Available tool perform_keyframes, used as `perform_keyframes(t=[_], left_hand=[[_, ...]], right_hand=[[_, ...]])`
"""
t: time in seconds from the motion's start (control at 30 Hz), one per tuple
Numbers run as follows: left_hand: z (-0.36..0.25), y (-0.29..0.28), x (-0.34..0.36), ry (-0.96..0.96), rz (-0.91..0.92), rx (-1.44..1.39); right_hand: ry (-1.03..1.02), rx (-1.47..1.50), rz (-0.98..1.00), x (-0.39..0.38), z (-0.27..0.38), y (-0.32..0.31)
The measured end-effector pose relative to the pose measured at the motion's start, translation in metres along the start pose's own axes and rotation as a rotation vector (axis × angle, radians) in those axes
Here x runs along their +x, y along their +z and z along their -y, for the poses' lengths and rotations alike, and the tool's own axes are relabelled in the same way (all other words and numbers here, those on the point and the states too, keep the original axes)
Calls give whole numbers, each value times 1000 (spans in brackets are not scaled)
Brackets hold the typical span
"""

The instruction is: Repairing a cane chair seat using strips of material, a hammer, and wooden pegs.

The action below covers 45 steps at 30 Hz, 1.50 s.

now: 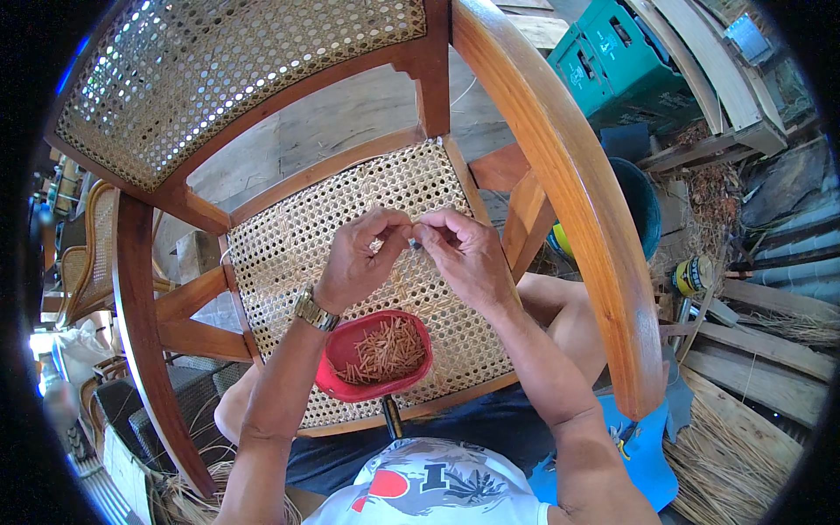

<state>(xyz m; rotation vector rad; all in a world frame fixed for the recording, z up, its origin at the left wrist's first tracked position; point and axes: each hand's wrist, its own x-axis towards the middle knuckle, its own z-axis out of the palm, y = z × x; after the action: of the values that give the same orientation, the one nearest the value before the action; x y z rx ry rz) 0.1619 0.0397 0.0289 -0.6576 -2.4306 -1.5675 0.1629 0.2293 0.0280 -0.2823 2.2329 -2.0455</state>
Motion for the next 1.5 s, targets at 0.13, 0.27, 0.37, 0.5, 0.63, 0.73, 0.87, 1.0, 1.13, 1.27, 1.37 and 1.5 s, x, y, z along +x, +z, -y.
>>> perform_keyframes(t=[0.13, 0.27, 0.37, 0.5, 0.63, 0.73, 0.87, 1.0, 1.13, 1.27, 1.37, 1.5], left_hand=[[-6, 1, -3, -20, 35, -6], [-7, 12, -2, -70, 65, -100], [-12, 21, 4, -150, 108, -100], [-11, 26, 8, -139, 145, -37], [-8, 29, 7, -184, 157, -66], [-7, 31, 5, -195, 158, -125], [-9, 31, 3, -181, 153, -125], [-12, 32, 4, -166, 206, -2], [-13, 36, 3, -139, 167, -14], [-6, 34, 4, -143, 189, 0], [-10, 25, 13, -228, 282, -49], [3, 13, 29, -297, 264, -140]], right_hand=[[-29, -54, 44, -3, 3, -10], [-208, -226, 55, -6, 3, -24], [-97, -102, 47, -11, -3, -31], [-129, -53, 7, -13, -12, -33], [-148, -109, -10, -14, -20, -33], [-99, -138, -21, -17, -19, -34], [-153, -94, 19, -16, -20, -38], [-208, -227, 17, -19, -18, -39], [-239, -286, -5, -20, -20, -40], [-215, -238, -20, -21, -22, -40], [-197, -188, -42, -22, -21, -39], [-214, -181, -54, -22, -18, -39]])
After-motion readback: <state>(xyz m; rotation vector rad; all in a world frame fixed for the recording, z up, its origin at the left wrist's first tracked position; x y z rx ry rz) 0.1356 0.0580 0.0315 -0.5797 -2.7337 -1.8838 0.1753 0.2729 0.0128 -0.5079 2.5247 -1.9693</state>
